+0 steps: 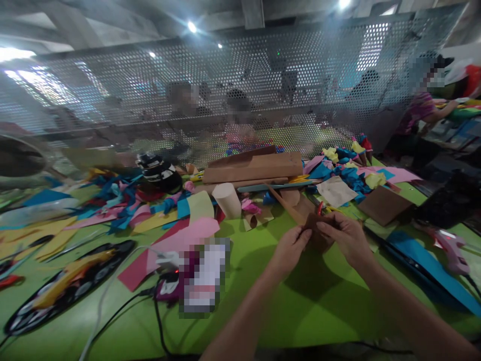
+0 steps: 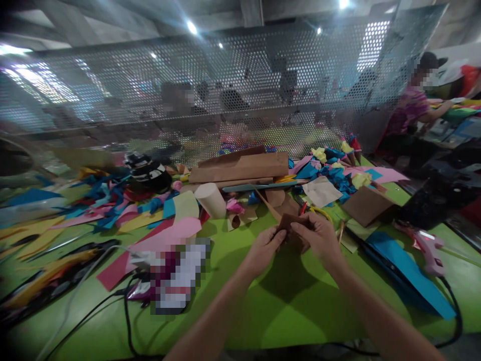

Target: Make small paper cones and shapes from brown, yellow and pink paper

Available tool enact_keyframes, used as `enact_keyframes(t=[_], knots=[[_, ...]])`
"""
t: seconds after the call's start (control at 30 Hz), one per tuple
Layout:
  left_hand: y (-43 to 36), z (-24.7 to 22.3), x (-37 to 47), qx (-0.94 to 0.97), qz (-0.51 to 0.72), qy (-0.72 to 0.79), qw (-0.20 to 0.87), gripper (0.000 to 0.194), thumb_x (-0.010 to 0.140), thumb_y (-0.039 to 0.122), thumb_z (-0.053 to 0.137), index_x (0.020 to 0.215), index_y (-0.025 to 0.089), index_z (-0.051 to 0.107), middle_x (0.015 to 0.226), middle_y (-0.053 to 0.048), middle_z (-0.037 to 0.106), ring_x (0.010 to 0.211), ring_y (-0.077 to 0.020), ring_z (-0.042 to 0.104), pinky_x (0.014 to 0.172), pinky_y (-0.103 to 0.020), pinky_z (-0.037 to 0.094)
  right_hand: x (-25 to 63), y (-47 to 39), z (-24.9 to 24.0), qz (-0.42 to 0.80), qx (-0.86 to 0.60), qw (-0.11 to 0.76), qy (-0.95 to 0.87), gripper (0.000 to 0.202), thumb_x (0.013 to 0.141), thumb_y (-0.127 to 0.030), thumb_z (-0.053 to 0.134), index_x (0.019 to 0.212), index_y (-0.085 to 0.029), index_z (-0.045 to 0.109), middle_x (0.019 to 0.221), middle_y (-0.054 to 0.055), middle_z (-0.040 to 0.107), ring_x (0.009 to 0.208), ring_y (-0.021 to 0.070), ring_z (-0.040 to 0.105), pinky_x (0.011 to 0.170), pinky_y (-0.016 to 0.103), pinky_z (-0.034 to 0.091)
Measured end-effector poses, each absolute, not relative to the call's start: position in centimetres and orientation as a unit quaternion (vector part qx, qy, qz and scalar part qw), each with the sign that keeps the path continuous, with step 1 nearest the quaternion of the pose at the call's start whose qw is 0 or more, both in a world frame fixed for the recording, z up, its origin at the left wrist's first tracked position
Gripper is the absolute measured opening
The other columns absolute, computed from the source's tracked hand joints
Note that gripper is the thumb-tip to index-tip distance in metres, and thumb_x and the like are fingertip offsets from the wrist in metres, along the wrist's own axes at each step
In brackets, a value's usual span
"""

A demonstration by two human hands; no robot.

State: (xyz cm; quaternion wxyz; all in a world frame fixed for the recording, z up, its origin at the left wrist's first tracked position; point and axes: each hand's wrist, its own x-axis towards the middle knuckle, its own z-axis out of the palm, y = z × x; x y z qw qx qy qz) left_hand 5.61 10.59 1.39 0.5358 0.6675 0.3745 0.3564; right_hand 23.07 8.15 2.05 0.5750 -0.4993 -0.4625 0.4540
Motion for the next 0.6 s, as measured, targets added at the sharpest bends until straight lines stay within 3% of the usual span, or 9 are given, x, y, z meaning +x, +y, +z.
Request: enact_keyframes(t=[0.13, 0.27, 0.47, 0.6], knots=[[10.6, 1.3, 5.6, 0.665, 0.384, 0.396, 0.504, 0.025, 0.097, 0.036, 0.051, 0.094, 0.015, 0.065, 0.084, -0.004, 0.065, 0.076, -0.0159, 0.054, 0.068, -0.025, 0.041, 22.6, 8.2, 2.3, 0.475, -0.484, 0.571, -0.462, 0.028, 0.072, -0.042, 0.086, 0.09, -0.025, 0.074, 0.078, 0.0, 0.074, 0.067, 0.0185, 0.063, 0.059, 0.028, 0.05], [10.6, 1.4, 5.6, 0.665, 0.388, 0.394, 0.502, 0.027, 0.097, 0.038, 0.051, 0.089, 0.016, 0.063, 0.081, -0.003, 0.062, 0.073, -0.015, 0.052, 0.064, -0.025, 0.038, 22.2, 8.2, 2.8, 0.498, -0.479, 0.563, -0.452, 0.034, 0.064, -0.043, 0.09, 0.087, -0.022, 0.078, 0.08, 0.003, 0.076, 0.07, 0.0201, 0.066, 0.065, 0.03, 0.053], [10.7, 1.7, 5.4, 0.665, 0.36, 0.378, 0.535, 0.031, 0.096, 0.043, 0.051, 0.09, 0.015, 0.063, 0.074, 0.0, 0.055, 0.066, -0.0132, 0.044, 0.06, -0.025, 0.032, 22.6, 8.3, 3.1, 0.521, -0.467, 0.595, -0.396, 0.035, 0.064, -0.047, 0.09, 0.081, -0.019, 0.078, 0.074, 0.002, 0.074, 0.064, 0.0169, 0.064, 0.061, 0.027, 0.051], [10.8, 1.8, 5.2, 0.641, 0.359, 0.376, 0.565, 0.035, 0.094, 0.049, 0.053, 0.08, 0.017, 0.056, 0.067, 0.003, 0.045, 0.061, -0.0115, 0.036, 0.057, -0.026, 0.027, 23.0, 8.3, 2.9, 0.508, -0.469, 0.612, -0.384, 0.032, 0.065, -0.046, 0.091, 0.074, -0.019, 0.076, 0.068, 0.001, 0.071, 0.059, 0.0136, 0.06, 0.055, 0.024, 0.047]])
